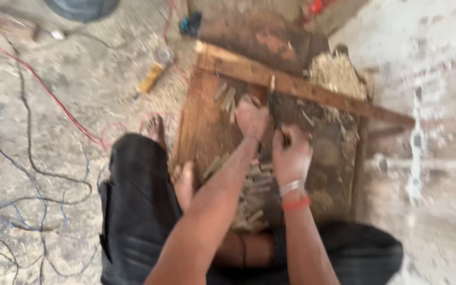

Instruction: The person sits on the floor at a low wooden workbench and cuts small wooden sticks into short pieces with a knife, one stick at a time, placing the cut pieces in a growing pile on the bench.

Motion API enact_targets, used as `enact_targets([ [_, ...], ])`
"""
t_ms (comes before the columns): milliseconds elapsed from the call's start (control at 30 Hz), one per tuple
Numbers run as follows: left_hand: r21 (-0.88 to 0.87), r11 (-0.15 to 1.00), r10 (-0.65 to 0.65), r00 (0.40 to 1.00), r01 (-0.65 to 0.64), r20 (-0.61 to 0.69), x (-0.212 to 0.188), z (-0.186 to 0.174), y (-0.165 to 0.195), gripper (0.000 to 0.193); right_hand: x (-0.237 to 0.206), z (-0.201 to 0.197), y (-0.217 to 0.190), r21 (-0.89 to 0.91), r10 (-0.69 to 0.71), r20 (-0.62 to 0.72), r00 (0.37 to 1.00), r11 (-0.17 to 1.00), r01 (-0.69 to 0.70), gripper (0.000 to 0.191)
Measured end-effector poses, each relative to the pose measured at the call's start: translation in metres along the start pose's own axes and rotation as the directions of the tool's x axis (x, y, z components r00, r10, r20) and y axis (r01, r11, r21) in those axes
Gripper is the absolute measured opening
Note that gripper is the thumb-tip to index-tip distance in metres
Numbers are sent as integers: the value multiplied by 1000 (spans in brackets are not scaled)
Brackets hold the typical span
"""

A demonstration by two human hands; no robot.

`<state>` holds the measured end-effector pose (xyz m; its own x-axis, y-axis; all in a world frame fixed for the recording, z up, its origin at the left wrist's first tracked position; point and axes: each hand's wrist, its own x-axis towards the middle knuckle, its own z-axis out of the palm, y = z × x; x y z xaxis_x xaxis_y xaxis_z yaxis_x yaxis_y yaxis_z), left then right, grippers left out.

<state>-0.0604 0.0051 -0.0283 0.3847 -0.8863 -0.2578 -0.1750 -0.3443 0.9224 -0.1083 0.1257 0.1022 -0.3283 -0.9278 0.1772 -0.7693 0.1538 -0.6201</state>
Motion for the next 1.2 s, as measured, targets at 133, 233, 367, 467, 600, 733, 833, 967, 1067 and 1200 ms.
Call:
enact_targets([
  [133, -69, 998, 17, 999, -14, 34, -2, 0, 8, 20, 3, 1, -1, 12, 31, -39, 999, 999, -30, 18],
  [233, -36, 999, 12, 1000, -12, -22, -4, -11, 10, 19, 5, 3, -1, 18, 52, -11, 999, 998, -52, 17],
  [367, -158, 974, -140, 981, 160, 131, -5, -12, 15, 20, 14, 10, 1, -49, 30, -35, 999, 998, -32, 17],
  [467, -127, 991, -40, 997, 47, 60, -5, -8, 13, 18, 11, 14, 1, -45, 127, -48, 991, 991, -129, 17],
  [600, -16, 994, 106, 993, -107, -46, -3, -10, 6, 24, 10, 19, -4, -126, 92, -73, 993, 987, -101, 13],
  [733, -244, 966, -46, 987, 83, 157, 0, -14, 10, 23, 8, 13, -6, 494, 448, 71, 891, 760, -421, 23],
  [833, -161, 985, -46, 989, 68, 137, 2, -15, 13, 23, -6, 4, -4, 708, 507, 82, 858, 576, -409, 23],
  [967, -80, 992, 108, 992, -102, 62, 2, -12, 6, 18, -22, -3, -3, 477, 390, 143, 910, 778, -408, 26],
  [1067, -72, 984, 167, 984, -163, 62, 3, -9, -1, 15, -21, -9, -1, 459, 359, 192, 913, 790, -407, 27],
  [1200, -384, 905, -61, 951, 181, 303, 4, -11, -6, 13, -17, -18, 2, 488, 343, 244, 907, 765, -420, 28],
])
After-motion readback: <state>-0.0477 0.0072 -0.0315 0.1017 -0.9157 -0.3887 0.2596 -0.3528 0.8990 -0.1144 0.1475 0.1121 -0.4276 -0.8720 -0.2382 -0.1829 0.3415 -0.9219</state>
